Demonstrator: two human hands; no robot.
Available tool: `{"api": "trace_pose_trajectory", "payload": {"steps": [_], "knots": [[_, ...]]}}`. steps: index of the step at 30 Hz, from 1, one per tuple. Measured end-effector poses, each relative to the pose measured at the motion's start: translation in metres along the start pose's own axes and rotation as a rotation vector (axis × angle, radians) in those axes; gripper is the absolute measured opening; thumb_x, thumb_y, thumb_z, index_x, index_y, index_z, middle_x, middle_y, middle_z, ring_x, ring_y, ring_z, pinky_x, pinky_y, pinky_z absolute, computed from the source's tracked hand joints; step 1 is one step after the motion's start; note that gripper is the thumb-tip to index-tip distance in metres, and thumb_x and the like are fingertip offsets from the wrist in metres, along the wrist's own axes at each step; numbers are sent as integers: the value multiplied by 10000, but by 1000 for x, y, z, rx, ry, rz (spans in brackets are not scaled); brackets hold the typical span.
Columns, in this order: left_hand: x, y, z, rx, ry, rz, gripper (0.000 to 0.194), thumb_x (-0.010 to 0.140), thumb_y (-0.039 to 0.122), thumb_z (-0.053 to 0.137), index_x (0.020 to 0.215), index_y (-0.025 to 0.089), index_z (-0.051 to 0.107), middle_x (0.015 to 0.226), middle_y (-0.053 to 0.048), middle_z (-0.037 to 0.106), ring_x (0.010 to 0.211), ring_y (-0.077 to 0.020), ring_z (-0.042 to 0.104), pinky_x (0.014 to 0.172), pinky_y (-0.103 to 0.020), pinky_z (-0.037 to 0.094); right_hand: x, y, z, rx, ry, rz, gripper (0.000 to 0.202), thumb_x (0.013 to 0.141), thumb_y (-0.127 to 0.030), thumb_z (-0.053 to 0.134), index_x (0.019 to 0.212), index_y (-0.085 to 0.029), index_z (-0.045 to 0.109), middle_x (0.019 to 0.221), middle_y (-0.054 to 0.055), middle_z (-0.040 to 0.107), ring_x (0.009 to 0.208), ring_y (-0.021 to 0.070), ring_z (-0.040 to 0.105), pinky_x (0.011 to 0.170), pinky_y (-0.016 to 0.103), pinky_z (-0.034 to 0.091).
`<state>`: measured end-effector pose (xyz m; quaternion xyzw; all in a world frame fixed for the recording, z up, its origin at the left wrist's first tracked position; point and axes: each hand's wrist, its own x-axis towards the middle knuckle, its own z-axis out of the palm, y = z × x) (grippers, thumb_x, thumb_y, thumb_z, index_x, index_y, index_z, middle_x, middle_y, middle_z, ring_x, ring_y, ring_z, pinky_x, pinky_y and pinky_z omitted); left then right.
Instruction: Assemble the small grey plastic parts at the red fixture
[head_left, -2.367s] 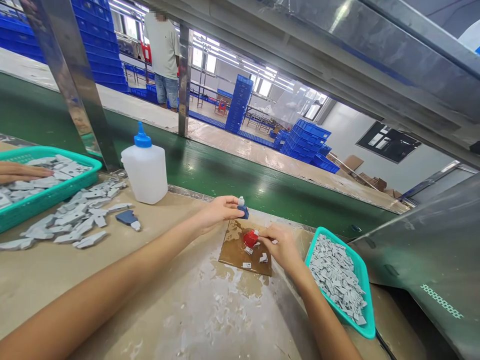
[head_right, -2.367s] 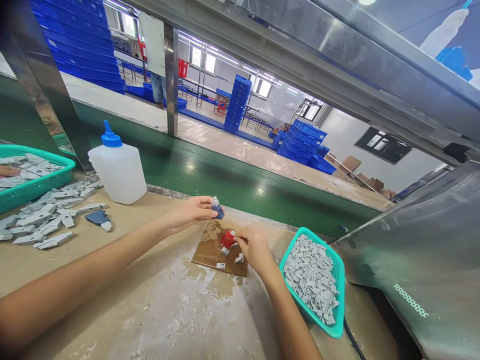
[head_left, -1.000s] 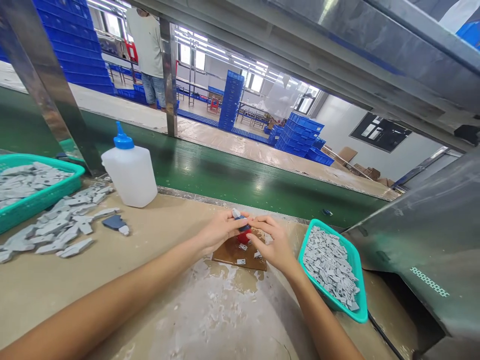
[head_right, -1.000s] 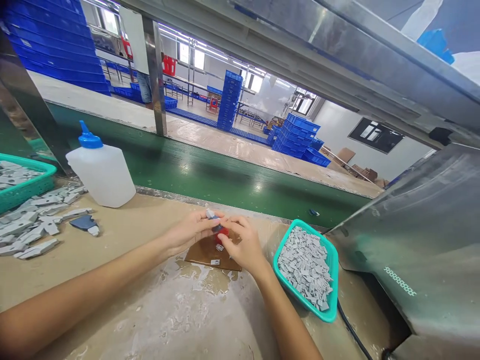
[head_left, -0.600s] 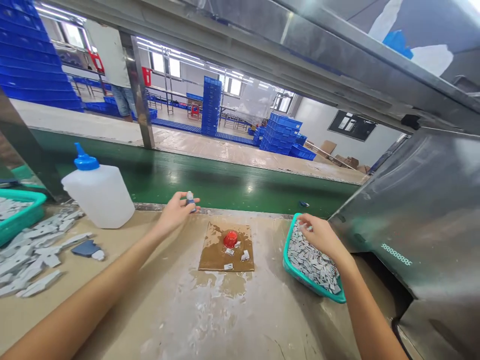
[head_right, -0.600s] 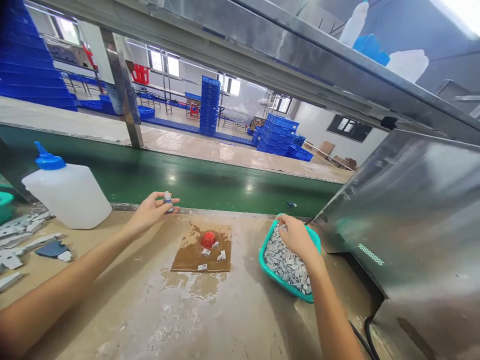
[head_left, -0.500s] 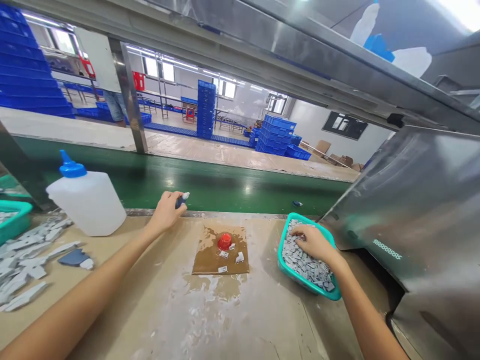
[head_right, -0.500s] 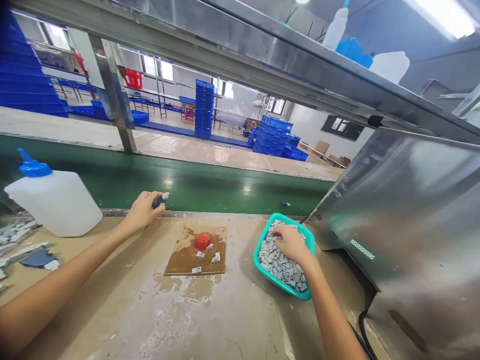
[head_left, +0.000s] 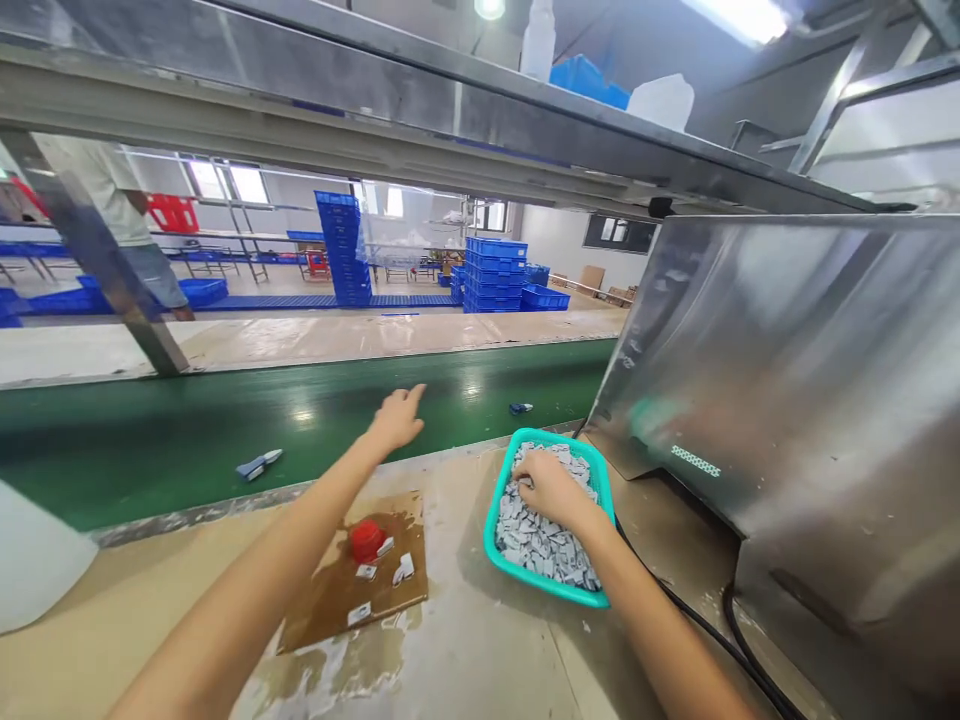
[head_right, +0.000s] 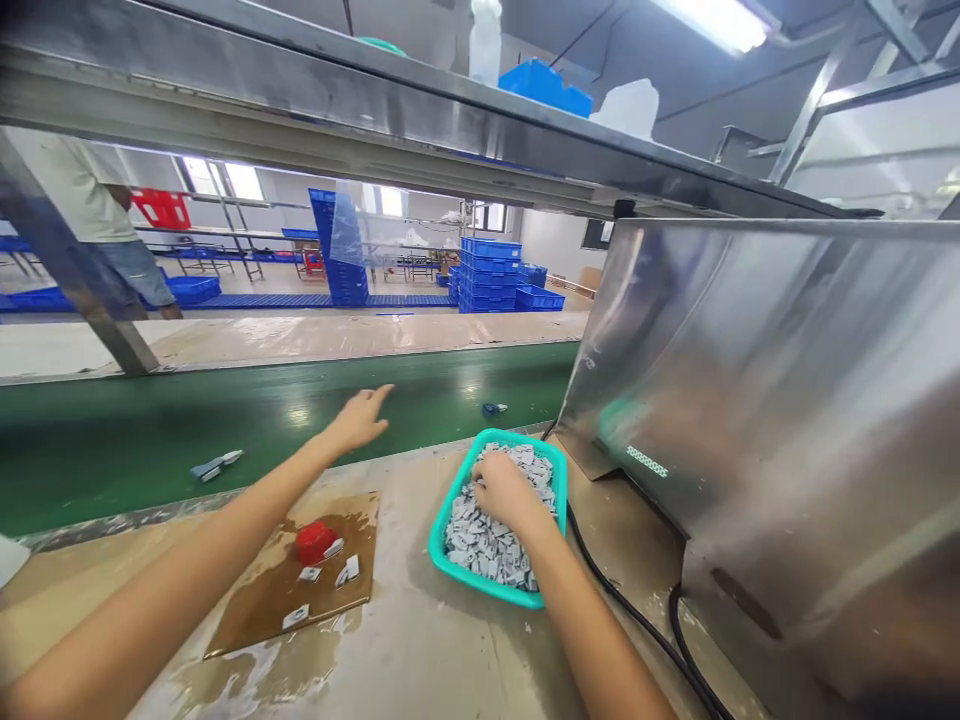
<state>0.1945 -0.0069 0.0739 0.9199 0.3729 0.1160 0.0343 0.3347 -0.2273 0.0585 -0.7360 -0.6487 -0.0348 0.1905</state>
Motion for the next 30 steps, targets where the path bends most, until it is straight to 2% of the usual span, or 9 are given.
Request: {"api": "trace_pose_trajectory", "payload": {"steps": [3, 5, 6, 8, 11, 16, 21, 25, 30], "knots": [[33, 69, 23, -36, -23, 269, 569, 742, 120, 395, 1297, 184, 290, 1308, -135, 350, 1227, -258, 271, 944, -368, 298, 0, 1, 1, 8, 67, -1, 220, 678, -23, 440, 612, -148, 609, 632, 39, 535, 662, 157, 488, 609, 250, 357], [48, 102, 38, -56, -50, 354, 531, 763, 108, 377, 1280, 216, 318, 1356, -101, 293, 1268, -250, 188, 969, -369, 265, 0, 3, 2, 44, 118, -1, 233, 711, -27, 426, 713, -142, 629, 678, 44, 532, 687, 156, 492, 624, 250, 370], [53, 113, 44, -66, -73, 371, 504, 771, 117, 381, 1264, 215, 342, 1356, -104, 293, 1265, -254, 197, 963, -371, 273, 0, 3, 3, 65, 136, -1, 245, 725, -30, 419, 762, -141, 633, 693, 47, 530, 699, 156, 494, 632, 250, 377], [59, 127, 52, -78, -129, 355, 428, 770, 149, 419, 1196, 193, 422, 1290, -133, 382, 1201, -263, 327, 916, -358, 326, 0, 5, 4, 96, 149, -9, 264, 746, -34, 405, 808, -146, 637, 702, 49, 528, 717, 159, 497, 645, 253, 389], [61, 130, 54, -81, -172, 292, 303, 751, 168, 465, 1050, 146, 513, 1065, -168, 541, 999, -260, 518, 816, -345, 391, -1, 7, 4, 126, 121, -37, 299, 742, -12, 378, 734, -154, 641, 706, 53, 532, 714, 156, 504, 653, 254, 403], [42, 113, 37, -100, -166, 197, 335, 689, 148, 520, 1023, 123, 507, 964, -166, 577, 907, -266, 552, 754, -332, 405, -2, 4, -2, 133, 24, -6, 320, 614, 62, 372, 542, -152, 598, 658, 46, 568, 676, 151, 524, 643, 249, 412], [-14, 68, 0, -217, -89, 194, 269, 761, 290, 410, 932, 158, 571, 942, -100, 597, 860, -215, 553, 738, -265, 394, -4, 2, -11, 57, -56, -9, 287, 587, 36, 415, 595, -151, 632, 678, 53, 621, 671, 169, 546, 626, 259, 407], [-83, 21, -34, -704, -118, 88, 294, 725, 438, 457, 783, 187, 598, 766, -41, 612, 671, -168, 563, 640, -246, 415, -5, 5, -13, -27, -46, 21, 287, 627, 13, 408, 618, -160, 638, 693, 53, 638, 681, 173, 559, 636, 266, 403], [-150, -28, -58, -1284, -147, -265, 262, 701, 380, 546, 830, 156, 593, 678, -24, 574, 666, -140, 563, 687, -264, 461, -4, 11, -10, -126, -59, 4, 233, 690, -40, 418, 626, -170, 601, 707, 50, 621, 681, 161, 551, 643, 259, 400]]}}
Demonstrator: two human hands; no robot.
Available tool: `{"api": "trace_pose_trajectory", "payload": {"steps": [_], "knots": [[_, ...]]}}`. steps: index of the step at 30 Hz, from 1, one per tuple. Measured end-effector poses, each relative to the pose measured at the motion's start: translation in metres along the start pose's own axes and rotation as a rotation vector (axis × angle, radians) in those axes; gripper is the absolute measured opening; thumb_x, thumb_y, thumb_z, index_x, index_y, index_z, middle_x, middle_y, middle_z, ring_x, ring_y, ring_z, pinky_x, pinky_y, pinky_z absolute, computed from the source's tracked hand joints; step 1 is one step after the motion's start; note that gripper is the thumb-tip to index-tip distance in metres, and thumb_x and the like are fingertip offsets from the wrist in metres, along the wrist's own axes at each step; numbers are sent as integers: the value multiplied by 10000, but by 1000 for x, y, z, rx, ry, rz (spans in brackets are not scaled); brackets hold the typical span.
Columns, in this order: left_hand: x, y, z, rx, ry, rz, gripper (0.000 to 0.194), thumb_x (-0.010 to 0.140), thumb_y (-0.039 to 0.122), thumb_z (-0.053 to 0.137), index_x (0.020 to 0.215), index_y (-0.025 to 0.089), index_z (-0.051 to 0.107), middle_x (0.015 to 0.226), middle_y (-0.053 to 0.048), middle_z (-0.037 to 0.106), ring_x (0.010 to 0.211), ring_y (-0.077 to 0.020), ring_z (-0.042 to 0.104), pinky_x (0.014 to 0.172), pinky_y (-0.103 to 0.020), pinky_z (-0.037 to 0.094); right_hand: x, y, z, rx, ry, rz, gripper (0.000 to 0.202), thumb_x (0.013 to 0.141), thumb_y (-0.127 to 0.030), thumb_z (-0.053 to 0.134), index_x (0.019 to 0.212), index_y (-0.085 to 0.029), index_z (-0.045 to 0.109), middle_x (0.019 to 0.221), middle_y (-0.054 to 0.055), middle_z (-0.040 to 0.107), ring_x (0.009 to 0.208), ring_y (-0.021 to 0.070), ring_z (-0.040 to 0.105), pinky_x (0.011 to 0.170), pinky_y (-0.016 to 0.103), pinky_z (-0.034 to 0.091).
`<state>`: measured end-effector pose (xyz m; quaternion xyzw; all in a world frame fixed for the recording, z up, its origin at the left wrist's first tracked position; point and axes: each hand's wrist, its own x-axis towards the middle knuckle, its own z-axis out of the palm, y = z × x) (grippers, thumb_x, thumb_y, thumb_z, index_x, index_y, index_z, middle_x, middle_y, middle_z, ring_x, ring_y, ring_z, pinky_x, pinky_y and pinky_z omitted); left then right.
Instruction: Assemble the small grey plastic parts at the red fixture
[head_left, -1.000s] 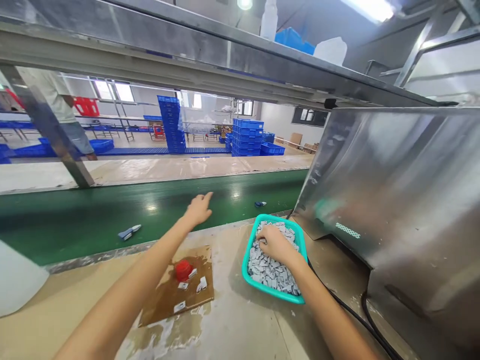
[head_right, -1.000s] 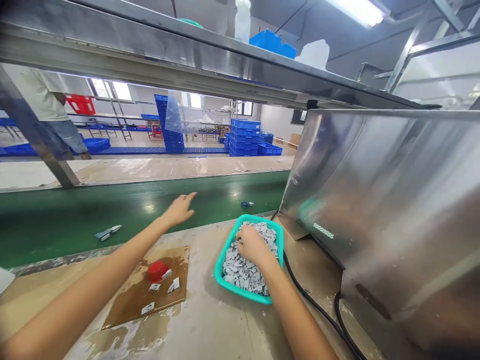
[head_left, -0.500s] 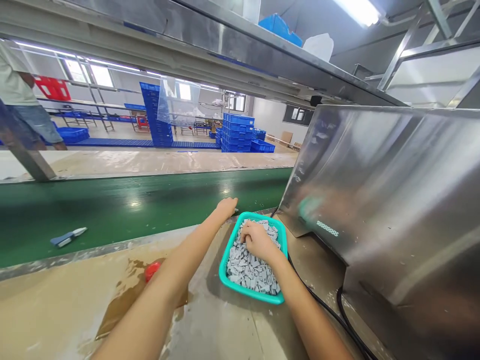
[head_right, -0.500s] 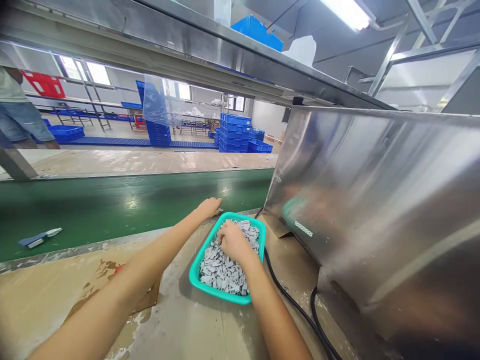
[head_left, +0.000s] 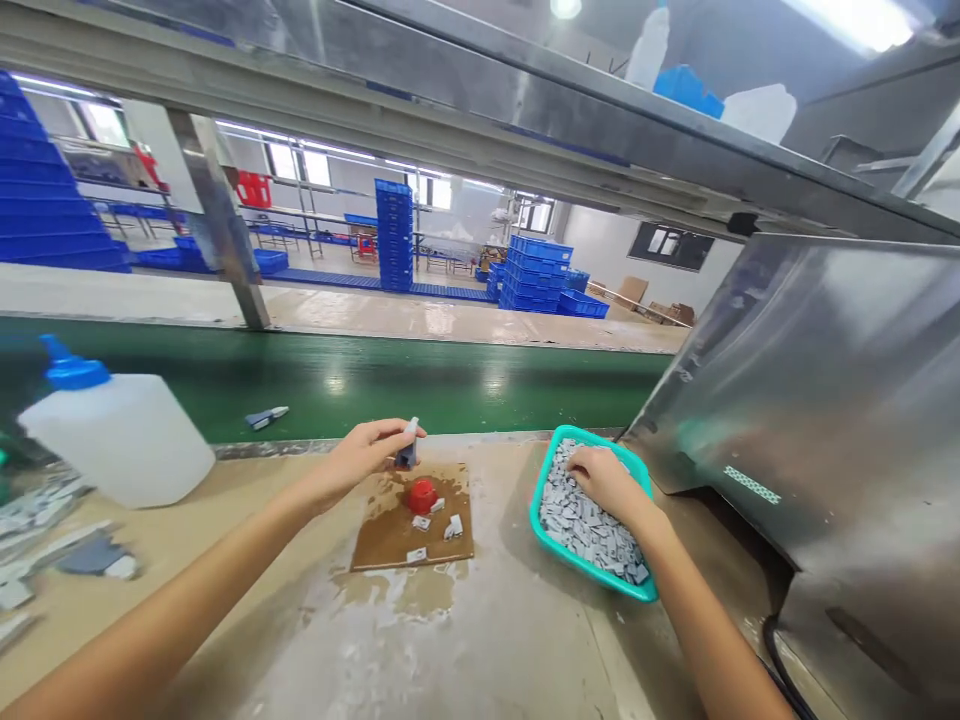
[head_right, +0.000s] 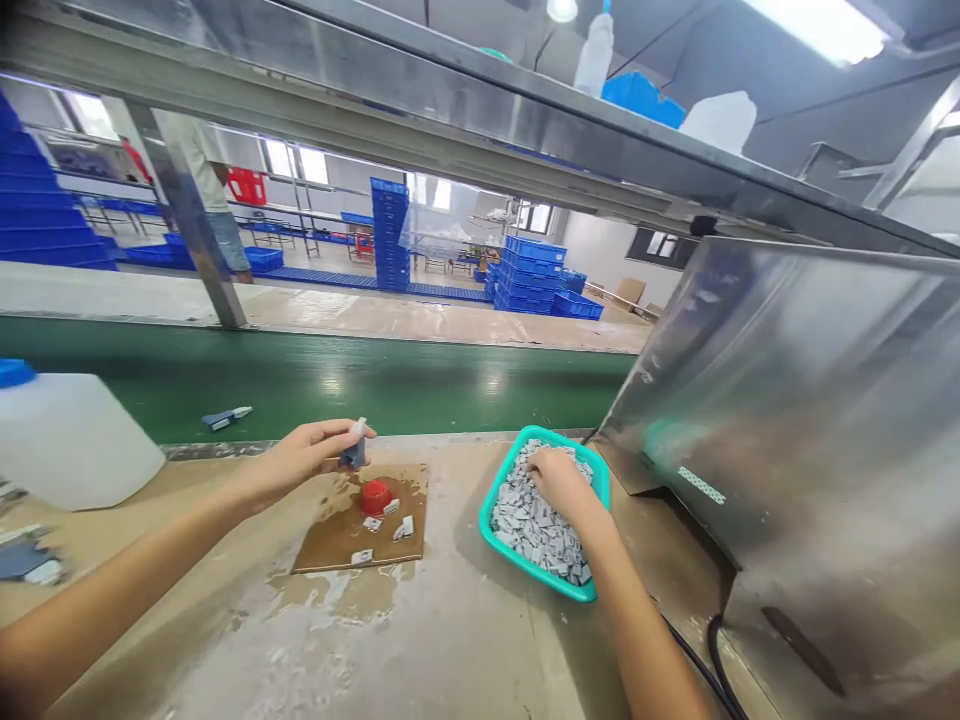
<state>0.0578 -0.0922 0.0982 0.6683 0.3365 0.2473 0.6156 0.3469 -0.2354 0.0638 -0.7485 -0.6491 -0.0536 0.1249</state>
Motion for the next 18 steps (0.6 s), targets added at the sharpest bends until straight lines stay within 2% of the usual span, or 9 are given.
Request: {"api": "trace_pose_trajectory", "payload": {"steps": [3, 5, 7, 9, 11, 14, 18], "knots": [[-14, -6, -17, -397, 124, -149, 204, 749, 251, 485, 863, 123, 594, 743, -57, 574, 727, -146, 588, 744, -277, 486, -1, 0, -2, -37, 64, -50, 204, 741, -108, 405, 615, -179, 549, 714, 58, 579, 693, 166, 529, 624, 264, 400], [-18, -11, -22, -614, 197, -208, 188, 768, 183, 430, 813, 102, 593, 780, -80, 568, 756, -143, 591, 761, -262, 497, -1, -7, -7, 37, 160, -77, 175, 760, -155, 398, 642, -186, 523, 696, 48, 556, 673, 163, 516, 610, 269, 409], [-19, -16, -21, -734, 229, -226, 181, 772, 156, 421, 753, 93, 589, 777, -83, 559, 748, -134, 586, 761, -247, 506, 0, -21, -12, 181, 287, -62, 132, 760, -195, 414, 665, -190, 505, 660, 30, 545, 625, 151, 512, 597, 271, 425], [-20, -20, -19, -771, 195, -229, 168, 770, 158, 443, 732, 91, 593, 741, -74, 549, 732, -131, 578, 761, -252, 511, 5, -44, -12, 348, 380, -39, 93, 741, -224, 454, 671, -187, 504, 657, 26, 558, 608, 144, 525, 597, 271, 450], [-22, -21, -16, -773, 137, -232, 155, 765, 158, 463, 732, 93, 600, 726, -71, 549, 729, -132, 569, 766, -267, 512, 11, -72, -4, 492, 371, -56, 77, 713, -235, 495, 664, -181, 519, 674, 34, 583, 624, 146, 548, 606, 273, 473], [-27, -20, -13, -784, 78, -224, 140, 758, 137, 472, 728, 97, 602, 742, -74, 561, 732, -123, 558, 781, -279, 505, 23, -110, 17, 612, 252, -104, 83, 687, -242, 526, 658, -171, 557, 678, 42, 609, 619, 149, 568, 594, 279, 496], [-32, -17, -13, -844, 40, -242, 153, 765, 128, 459, 710, 93, 598, 717, -64, 551, 681, -102, 545, 765, -268, 505, 34, -136, 41, 696, 177, -121, 173, 696, -220, 508, 817, -163, 618, 805, 68, 634, 720, 161, 593, 636, 293, 517]]}}
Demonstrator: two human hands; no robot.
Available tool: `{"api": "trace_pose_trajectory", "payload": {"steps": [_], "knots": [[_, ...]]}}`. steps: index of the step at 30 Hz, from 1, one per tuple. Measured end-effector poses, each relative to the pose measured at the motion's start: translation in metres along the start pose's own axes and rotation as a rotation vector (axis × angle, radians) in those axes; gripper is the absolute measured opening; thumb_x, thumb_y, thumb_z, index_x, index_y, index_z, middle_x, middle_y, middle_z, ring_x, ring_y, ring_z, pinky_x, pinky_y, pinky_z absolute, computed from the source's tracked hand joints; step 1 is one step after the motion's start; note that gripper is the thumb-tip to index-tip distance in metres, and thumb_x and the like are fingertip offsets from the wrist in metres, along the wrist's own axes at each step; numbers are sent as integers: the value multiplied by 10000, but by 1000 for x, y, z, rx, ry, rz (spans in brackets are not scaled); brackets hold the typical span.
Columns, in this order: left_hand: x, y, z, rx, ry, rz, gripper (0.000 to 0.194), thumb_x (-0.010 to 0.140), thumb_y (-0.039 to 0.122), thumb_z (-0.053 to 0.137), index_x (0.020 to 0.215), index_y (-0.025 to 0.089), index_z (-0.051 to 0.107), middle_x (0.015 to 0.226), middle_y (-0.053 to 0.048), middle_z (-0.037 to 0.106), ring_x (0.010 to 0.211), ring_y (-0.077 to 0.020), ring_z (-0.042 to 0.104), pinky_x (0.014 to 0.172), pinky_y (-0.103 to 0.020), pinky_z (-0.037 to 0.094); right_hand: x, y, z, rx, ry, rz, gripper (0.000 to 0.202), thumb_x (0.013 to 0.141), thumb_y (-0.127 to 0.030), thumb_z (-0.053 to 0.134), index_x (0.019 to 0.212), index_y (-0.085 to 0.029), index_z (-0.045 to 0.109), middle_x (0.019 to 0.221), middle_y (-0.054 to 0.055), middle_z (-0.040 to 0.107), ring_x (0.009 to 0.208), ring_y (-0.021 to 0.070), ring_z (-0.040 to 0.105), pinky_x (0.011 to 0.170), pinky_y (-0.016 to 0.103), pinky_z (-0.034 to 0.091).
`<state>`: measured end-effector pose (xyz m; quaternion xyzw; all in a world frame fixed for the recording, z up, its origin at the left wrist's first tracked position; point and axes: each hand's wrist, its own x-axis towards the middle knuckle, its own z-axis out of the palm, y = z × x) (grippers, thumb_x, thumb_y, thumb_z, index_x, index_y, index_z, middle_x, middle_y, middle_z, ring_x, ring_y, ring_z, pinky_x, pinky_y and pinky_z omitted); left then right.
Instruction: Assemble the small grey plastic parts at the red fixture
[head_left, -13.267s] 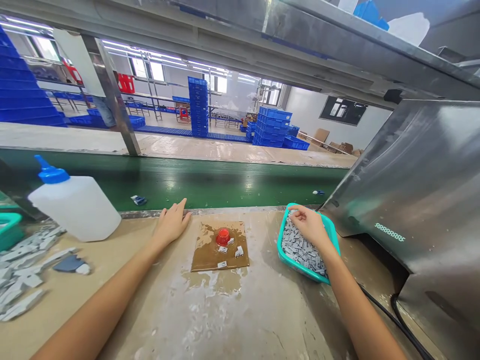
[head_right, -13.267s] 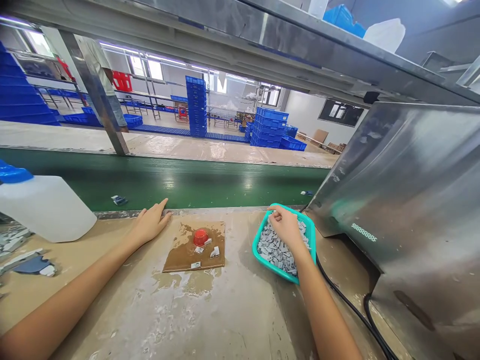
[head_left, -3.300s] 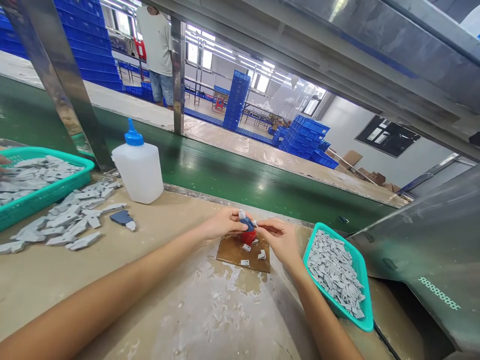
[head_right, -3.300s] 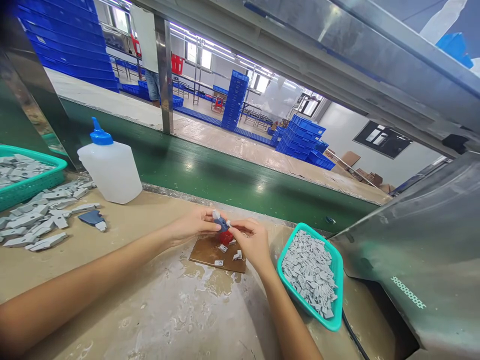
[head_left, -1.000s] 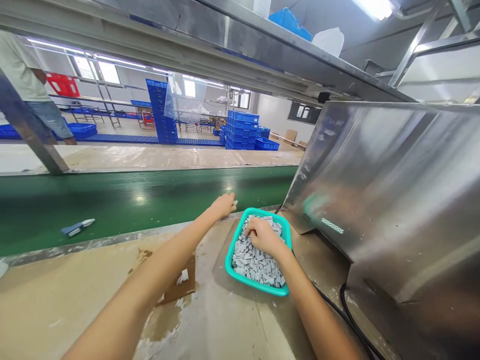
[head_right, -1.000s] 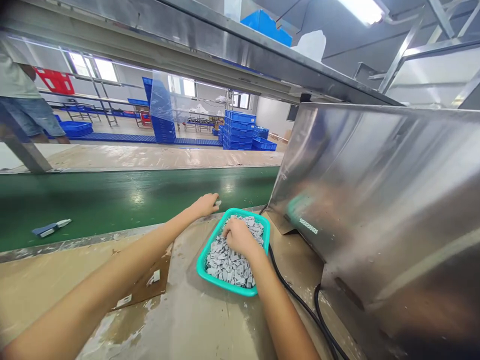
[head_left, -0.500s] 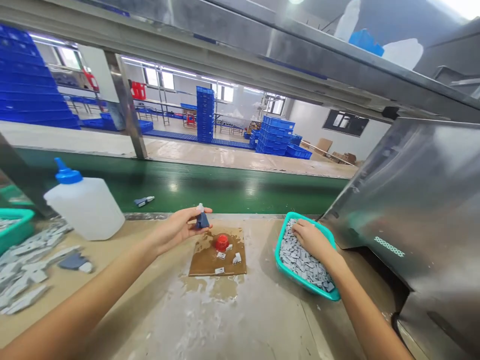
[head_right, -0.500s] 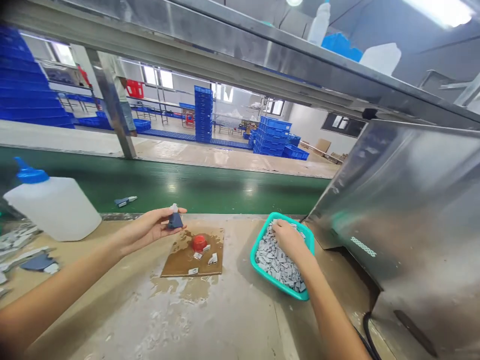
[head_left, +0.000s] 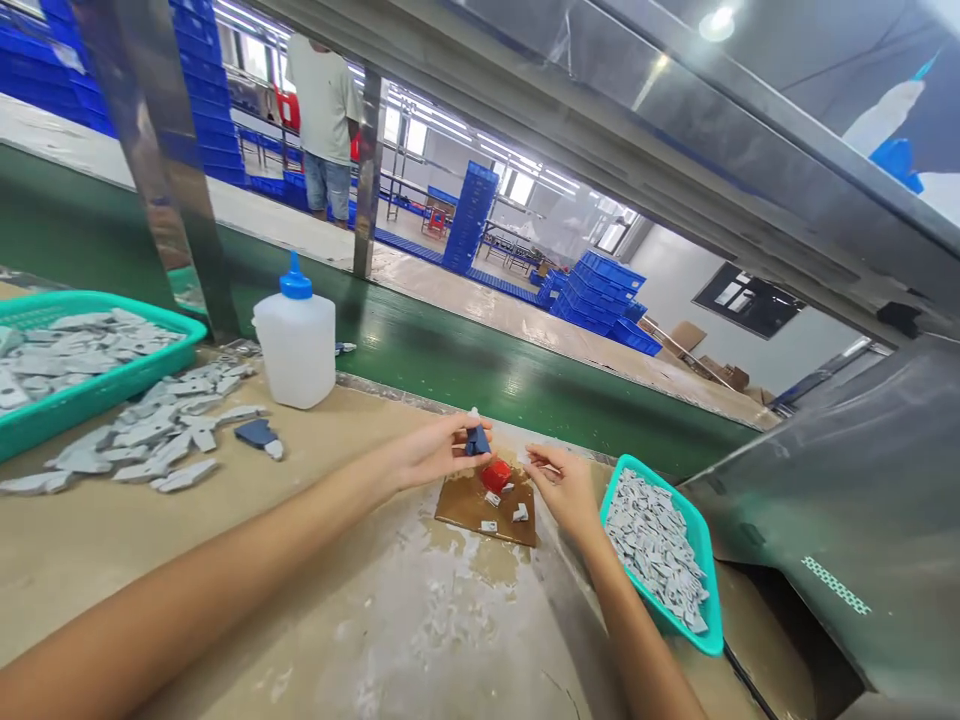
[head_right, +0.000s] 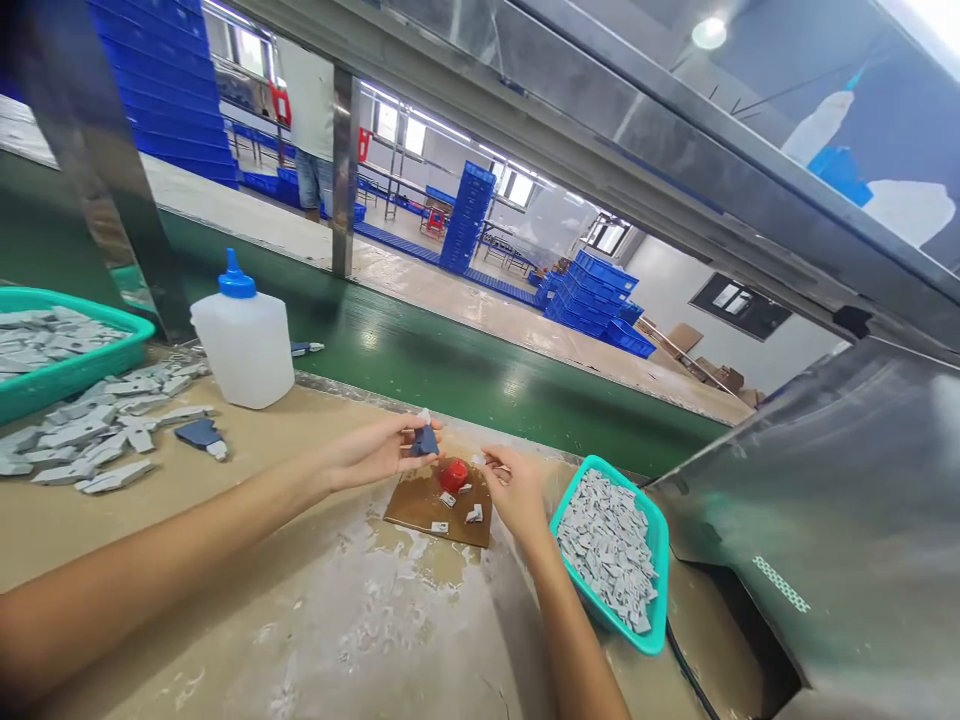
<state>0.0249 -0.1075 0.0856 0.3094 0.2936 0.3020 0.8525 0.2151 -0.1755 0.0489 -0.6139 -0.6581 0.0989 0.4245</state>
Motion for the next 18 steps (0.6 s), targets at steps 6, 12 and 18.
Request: {"api": "trace_pose_trajectory", "payload": {"steps": [6, 12, 18], "knots": [[1, -1, -3, -26, -4, 0, 104, 733, 135, 509, 693, 99, 597, 697, -54, 540, 660, -100, 546, 757, -270, 506, 4, 6, 3, -87, -37, -30, 191, 724, -195, 462, 807, -157, 631, 840, 81, 632, 762, 169, 586, 649, 293, 513], [6, -4, -5, -25, -13, -61, 94, 723, 148, 520, 704, 99, 598, 680, -53, 543, 637, -96, 548, 691, -231, 518, 5, -1, 6, -195, -64, -97, 179, 718, -163, 472, 798, -166, 631, 824, 68, 625, 692, 158, 568, 676, 316, 471], [6, -7, -5, 24, 63, 0, 62, 717, 127, 541, 702, 100, 594, 649, -37, 541, 650, -101, 568, 702, -232, 519, 2, -2, 6, -115, -117, -51, 173, 712, -176, 526, 820, -167, 662, 717, 47, 600, 641, 144, 534, 593, 271, 450]]}}
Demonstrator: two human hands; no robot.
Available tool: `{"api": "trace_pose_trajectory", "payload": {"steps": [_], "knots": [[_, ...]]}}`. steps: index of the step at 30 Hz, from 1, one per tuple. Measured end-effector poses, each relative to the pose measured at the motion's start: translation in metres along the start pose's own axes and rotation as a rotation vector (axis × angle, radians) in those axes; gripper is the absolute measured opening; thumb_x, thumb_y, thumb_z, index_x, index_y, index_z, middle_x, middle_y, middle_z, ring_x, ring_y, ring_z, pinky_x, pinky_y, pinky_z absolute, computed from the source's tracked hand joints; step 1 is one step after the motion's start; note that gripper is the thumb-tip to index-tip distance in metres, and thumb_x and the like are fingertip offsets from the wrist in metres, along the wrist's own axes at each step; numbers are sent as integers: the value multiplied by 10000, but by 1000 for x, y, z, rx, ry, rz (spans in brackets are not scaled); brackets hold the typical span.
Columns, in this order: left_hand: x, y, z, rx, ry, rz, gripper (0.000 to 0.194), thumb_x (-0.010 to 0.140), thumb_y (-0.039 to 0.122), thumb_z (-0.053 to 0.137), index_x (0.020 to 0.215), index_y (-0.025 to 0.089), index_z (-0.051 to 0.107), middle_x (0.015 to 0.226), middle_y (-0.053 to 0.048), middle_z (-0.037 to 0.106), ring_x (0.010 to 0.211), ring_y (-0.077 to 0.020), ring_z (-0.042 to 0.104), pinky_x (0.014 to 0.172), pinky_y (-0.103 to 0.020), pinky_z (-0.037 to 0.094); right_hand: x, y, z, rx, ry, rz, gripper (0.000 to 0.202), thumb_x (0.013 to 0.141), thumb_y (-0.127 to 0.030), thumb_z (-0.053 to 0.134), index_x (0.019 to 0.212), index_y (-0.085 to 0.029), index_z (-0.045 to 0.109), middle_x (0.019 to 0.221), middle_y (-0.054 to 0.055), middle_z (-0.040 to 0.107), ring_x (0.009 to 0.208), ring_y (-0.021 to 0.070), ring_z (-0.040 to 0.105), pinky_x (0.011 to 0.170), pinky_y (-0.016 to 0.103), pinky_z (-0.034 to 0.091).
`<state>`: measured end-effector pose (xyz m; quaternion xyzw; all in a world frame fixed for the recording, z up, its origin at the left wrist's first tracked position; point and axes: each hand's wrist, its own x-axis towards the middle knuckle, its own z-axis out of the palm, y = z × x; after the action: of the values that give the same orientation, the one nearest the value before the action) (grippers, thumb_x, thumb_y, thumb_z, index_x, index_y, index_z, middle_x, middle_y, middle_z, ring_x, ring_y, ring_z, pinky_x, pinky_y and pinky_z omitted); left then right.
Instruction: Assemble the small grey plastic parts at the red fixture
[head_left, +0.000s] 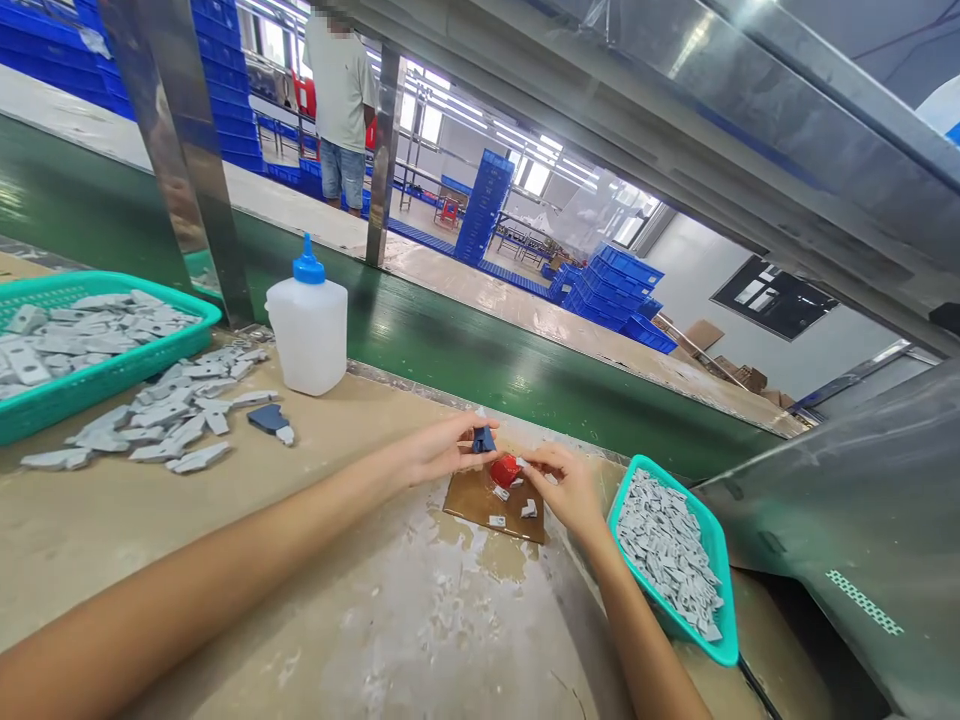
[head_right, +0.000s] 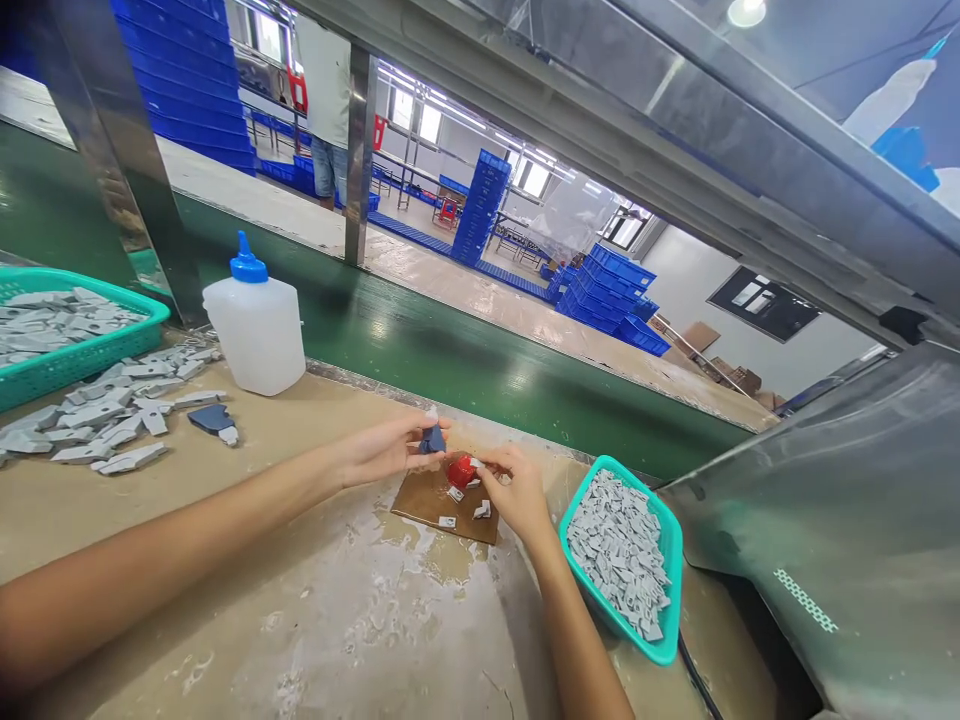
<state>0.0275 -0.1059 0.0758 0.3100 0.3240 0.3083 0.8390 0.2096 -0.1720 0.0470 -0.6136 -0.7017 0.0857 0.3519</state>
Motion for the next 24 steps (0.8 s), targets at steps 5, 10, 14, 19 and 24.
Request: {"api": "trace_pose_trajectory", "payload": {"steps": [5, 10, 14, 19, 24], "knots": [[4, -5, -5, 80, 0, 40, 149, 706, 40, 524, 817, 112, 592, 680, -27, 573, 692, -99, 594, 800, -242, 482, -2, 4, 0, 55, -25, 24, 149, 696, -158, 550, 797, -158, 661, 705, 45, 625, 624, 140, 542, 584, 262, 448], [8, -9, -10, 100, -64, 39, 243, 679, 33, 551, 897, 135, 587, 651, -6, 573, 702, -98, 591, 833, -272, 461, -1, 2, 2, 32, -18, 17, 80, 681, -155, 586, 709, -157, 661, 696, 50, 639, 618, 144, 546, 587, 266, 446], [10, -13, -13, 148, -77, 24, 181, 666, 69, 581, 832, 137, 594, 721, -17, 600, 718, -104, 587, 851, -307, 442, -1, 0, 3, 10, -16, 6, 78, 681, -135, 587, 646, -160, 652, 679, 48, 629, 651, 155, 561, 613, 271, 448], [10, -13, -14, 238, -91, 61, 139, 624, 92, 628, 758, 123, 609, 744, -16, 597, 719, -101, 575, 849, -296, 424, -1, -3, 2, -51, -28, -2, 92, 694, -139, 584, 642, -167, 654, 665, 43, 619, 627, 153, 557, 586, 266, 439], [11, -14, -15, 302, -66, 72, 249, 569, 114, 678, 808, 140, 613, 810, -24, 606, 759, -115, 580, 830, -284, 426, -2, -9, 1, -133, -12, -50, 139, 696, -92, 559, 627, -172, 650, 645, 35, 601, 610, 145, 540, 568, 255, 426]]}}
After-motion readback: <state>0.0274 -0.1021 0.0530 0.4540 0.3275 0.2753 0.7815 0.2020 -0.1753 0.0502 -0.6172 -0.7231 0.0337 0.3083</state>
